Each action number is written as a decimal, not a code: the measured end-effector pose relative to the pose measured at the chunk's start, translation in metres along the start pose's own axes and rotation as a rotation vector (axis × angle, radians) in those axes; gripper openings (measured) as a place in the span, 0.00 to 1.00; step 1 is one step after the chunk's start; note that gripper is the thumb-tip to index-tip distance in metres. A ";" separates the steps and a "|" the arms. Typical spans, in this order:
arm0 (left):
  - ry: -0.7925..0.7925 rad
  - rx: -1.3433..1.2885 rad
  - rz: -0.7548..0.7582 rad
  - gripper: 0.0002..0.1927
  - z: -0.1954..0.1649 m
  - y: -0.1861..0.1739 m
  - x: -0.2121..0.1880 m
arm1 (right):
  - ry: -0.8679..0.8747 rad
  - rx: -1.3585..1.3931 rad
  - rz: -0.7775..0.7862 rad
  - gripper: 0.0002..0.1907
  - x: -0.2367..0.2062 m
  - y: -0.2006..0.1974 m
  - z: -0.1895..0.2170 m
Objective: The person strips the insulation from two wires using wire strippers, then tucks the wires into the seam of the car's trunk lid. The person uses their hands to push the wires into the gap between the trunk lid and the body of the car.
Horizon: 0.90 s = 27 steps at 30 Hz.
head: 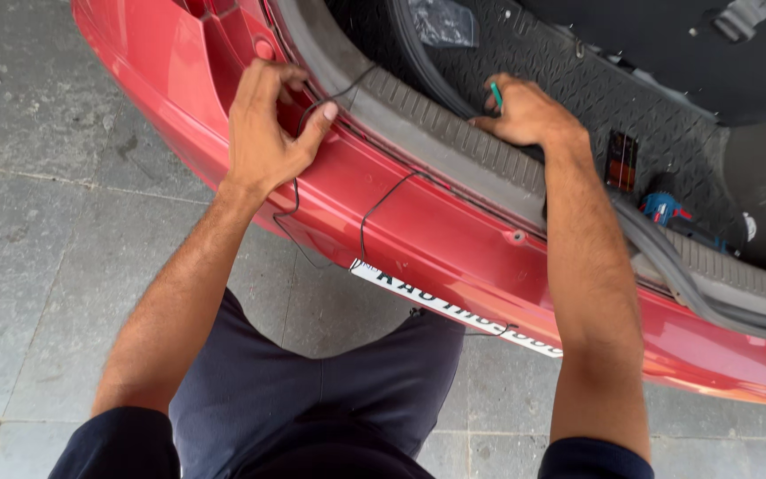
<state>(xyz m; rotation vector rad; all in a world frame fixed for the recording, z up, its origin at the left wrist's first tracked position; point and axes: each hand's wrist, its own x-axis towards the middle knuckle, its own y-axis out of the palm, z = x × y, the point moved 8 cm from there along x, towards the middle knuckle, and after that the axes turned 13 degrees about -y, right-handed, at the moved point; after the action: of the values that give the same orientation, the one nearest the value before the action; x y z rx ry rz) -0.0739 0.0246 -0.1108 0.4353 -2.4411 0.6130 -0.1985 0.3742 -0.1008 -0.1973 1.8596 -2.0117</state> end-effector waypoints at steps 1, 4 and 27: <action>-0.063 -0.014 0.030 0.19 0.006 0.002 0.003 | 0.039 -0.016 0.043 0.40 0.000 -0.001 -0.002; -0.072 -0.052 0.030 0.12 0.007 0.001 0.003 | 0.100 -0.014 0.063 0.45 0.013 -0.014 -0.016; -0.400 -0.084 0.240 0.08 -0.008 -0.022 0.049 | -0.333 0.138 -0.266 0.27 -0.004 -0.160 0.095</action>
<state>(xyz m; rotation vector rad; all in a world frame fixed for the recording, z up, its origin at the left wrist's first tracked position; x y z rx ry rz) -0.0991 0.0018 -0.0682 0.2495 -2.9185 0.5599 -0.1905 0.2940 0.0671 -0.7266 1.5459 -2.1122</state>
